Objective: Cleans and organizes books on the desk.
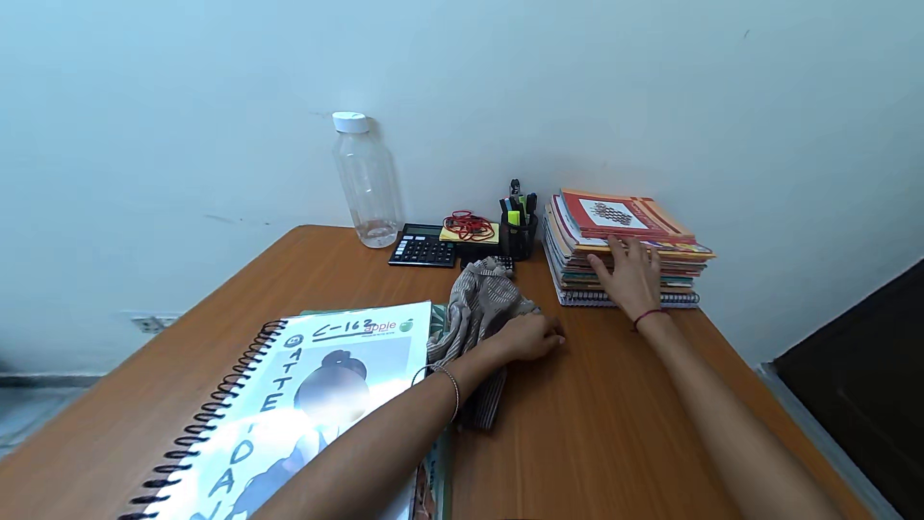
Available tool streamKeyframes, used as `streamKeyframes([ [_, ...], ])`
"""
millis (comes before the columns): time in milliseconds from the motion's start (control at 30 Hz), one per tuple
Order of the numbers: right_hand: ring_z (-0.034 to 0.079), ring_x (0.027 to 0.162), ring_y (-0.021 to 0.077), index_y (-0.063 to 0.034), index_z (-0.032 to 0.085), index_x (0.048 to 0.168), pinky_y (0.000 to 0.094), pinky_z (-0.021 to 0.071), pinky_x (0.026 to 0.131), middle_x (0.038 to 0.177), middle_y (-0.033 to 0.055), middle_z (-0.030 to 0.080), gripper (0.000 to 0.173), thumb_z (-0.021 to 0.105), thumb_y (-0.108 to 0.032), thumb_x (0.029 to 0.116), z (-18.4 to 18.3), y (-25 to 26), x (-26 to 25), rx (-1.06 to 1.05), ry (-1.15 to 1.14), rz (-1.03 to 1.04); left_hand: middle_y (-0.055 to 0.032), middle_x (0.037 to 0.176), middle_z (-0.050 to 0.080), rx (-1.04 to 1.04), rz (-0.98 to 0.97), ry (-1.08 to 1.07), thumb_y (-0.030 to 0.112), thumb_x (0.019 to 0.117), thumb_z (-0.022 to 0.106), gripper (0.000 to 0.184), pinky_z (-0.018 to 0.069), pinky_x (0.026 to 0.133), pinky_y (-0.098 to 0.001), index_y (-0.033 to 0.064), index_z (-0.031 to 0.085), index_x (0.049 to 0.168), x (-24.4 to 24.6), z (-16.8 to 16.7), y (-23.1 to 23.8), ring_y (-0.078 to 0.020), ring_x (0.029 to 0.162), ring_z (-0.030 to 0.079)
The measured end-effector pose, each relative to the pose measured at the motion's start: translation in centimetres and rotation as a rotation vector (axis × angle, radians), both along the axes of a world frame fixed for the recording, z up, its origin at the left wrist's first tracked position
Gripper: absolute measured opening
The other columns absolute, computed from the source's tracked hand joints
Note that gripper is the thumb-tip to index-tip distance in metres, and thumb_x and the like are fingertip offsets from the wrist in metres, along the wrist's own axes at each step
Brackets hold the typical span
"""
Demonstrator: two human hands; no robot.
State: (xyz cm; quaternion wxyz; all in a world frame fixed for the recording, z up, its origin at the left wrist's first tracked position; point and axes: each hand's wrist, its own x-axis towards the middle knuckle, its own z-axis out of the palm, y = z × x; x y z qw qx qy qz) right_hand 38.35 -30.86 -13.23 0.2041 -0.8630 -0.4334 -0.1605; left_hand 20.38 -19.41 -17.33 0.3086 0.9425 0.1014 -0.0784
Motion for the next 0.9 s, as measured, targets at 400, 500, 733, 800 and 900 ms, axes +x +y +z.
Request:
streamKeyframes([
  [400, 0.044, 0.142, 0.0412, -0.0039, 0.053, 0.147, 0.0685, 0.0184, 0.118, 0.148, 0.0228, 0.052, 0.075, 0.066, -0.056, 0.0945, 1.5, 0.6, 0.1, -0.099, 0.056, -0.046, -0.0224, 0.129, 0.065, 0.02, -0.025, 0.03, 0.027, 0.1116, 0.044, 0.04, 0.0433, 0.105, -0.061, 0.0038, 0.057, 0.141, 0.1, 0.5, -0.6, -0.0387, 0.122, 0.062],
  [500, 0.037, 0.147, 0.0419, -0.0056, 0.046, 0.153, 0.0688, 0.0175, 0.119, 0.153, 0.0232, 0.046, 0.08, 0.065, -0.057, 0.0947, 2.3, 0.3, 0.2, -0.176, 0.136, -0.035, -0.0207, 0.124, 0.068, 0.072, -0.027, 0.011, 0.027, 0.1105, 0.048, 0.037, 0.0462, 0.101, -0.0623, 0.0063, 0.059, 0.14, -0.2, 0.2, -1.0, -0.0388, 0.117, 0.064],
  [733, 0.042, 0.143, 0.0457, -0.0038, 0.048, 0.151, 0.069, 0.0288, 0.114, 0.159, 0.0243, 0.039, 0.061, 0.064, -0.033, 0.1005, -4.0, -4.0, -4.6, 0.176, 0.129, 0.155, -0.0234, 0.123, 0.068, 0.137, -0.159, -0.076, 0.021, 0.1094, 0.051, 0.037, 0.0482, 0.1, -0.0603, 0.0018, 0.058, 0.14, -1.5, 4.1, 0.0, -0.0393, 0.112, 0.066],
  [800, 0.046, 0.138, 0.0457, -0.0046, 0.055, 0.146, 0.0687, 0.034, 0.11, 0.156, 0.0231, 0.043, 0.052, 0.063, -0.031, 0.1011, -5.7, -6.0, -6.4, 0.117, 0.274, 0.185, -0.0242, 0.125, 0.067, 0.106, -0.147, -0.188, 0.018, 0.1085, 0.052, 0.036, 0.0491, 0.102, -0.0557, -0.0021, 0.059, 0.138, -3.0, 7.1, 1.2, -0.0373, 0.114, 0.067],
  [900, 0.038, 0.146, 0.0416, -0.0089, 0.053, 0.148, 0.0619, 0.0267, 0.118, 0.16, 0.02, 0.039, 0.054, 0.058, -0.038, 0.1036, -6.2, -7.3, -7.5, -0.246, 0.482, 0.234, -0.024, 0.124, 0.067, 0.064, 0.022, -0.361, 0.015, 0.1096, 0.048, 0.035, 0.0524, 0.099, -0.05, -0.0047, 0.058, 0.137, -5.5, 10.8, 4.2, -0.033, 0.109, 0.067],
])
